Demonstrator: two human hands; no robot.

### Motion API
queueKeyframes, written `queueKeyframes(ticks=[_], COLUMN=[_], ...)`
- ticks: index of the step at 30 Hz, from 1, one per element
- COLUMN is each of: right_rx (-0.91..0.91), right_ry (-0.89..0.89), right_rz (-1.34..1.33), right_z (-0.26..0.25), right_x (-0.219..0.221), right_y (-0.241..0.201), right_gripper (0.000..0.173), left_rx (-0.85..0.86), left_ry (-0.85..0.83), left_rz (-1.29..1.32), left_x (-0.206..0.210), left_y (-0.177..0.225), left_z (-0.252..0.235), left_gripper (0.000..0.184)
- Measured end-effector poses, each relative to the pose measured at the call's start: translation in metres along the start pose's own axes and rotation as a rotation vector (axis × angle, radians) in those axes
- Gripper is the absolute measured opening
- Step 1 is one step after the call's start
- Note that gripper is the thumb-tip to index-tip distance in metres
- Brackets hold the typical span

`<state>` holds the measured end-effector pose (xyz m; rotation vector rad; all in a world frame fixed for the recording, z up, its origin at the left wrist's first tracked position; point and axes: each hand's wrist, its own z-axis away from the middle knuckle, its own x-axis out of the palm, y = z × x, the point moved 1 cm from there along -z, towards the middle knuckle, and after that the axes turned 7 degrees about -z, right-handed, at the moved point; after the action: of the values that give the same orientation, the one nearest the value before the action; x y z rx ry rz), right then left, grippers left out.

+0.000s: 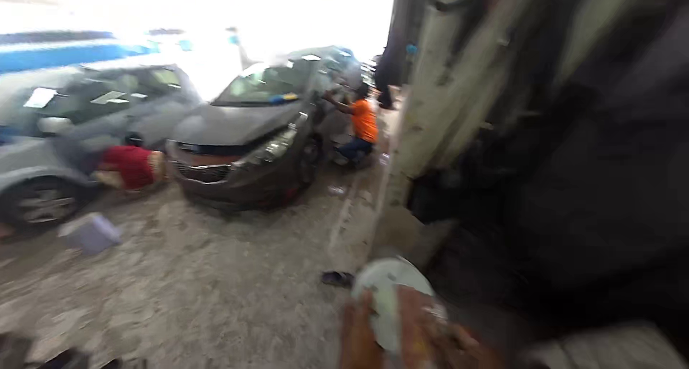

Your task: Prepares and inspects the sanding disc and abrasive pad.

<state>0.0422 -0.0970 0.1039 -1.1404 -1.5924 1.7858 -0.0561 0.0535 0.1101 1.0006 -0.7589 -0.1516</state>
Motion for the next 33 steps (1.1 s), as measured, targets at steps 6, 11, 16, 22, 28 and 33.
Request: queueKeyframes(ticks=[6,11,16,22,28,33], right_rx=[0.019,0.040,0.109,0.167,0.165,0.192], right_ry=[0.087,0.120,0.148,0.118,0.155,0.085], right_rz=[0.052,0.021,0.041,-0.020,-0.013,0.290], right_z=[-0.028,0.009,-0.015,-0.001,-0.008,-0.007], right_x=[-0.016,0.002,-0.023,-0.020,-0.024,-0.040], right_y=[0.020,0.029,0.033,0.044,0.048,0.050], right_gripper=[0.033,0.034,0.030,0.030,0.032,0.043], left_rx=[-0.080,-0.120,-0.160,-0.121,-0.233,-0.275], left_ry=[0.003,-0.029,-0.036,-0.046,-0.078,-0.161], left_rz=[0.008,0.033,0.003,0.011,0.001,-0.063], left_x=[0.006,0.007,0.011,0.011,0.008,0.002], left_y=[-0.010,-0.015,-0.028,-0.027,-0.044,-0.058], left_z=[0.008,-0.004,0.004,-0.003,0.004,0.014], left_gripper=[0.035,0.036,0.036,0.035,0.036,0.033])
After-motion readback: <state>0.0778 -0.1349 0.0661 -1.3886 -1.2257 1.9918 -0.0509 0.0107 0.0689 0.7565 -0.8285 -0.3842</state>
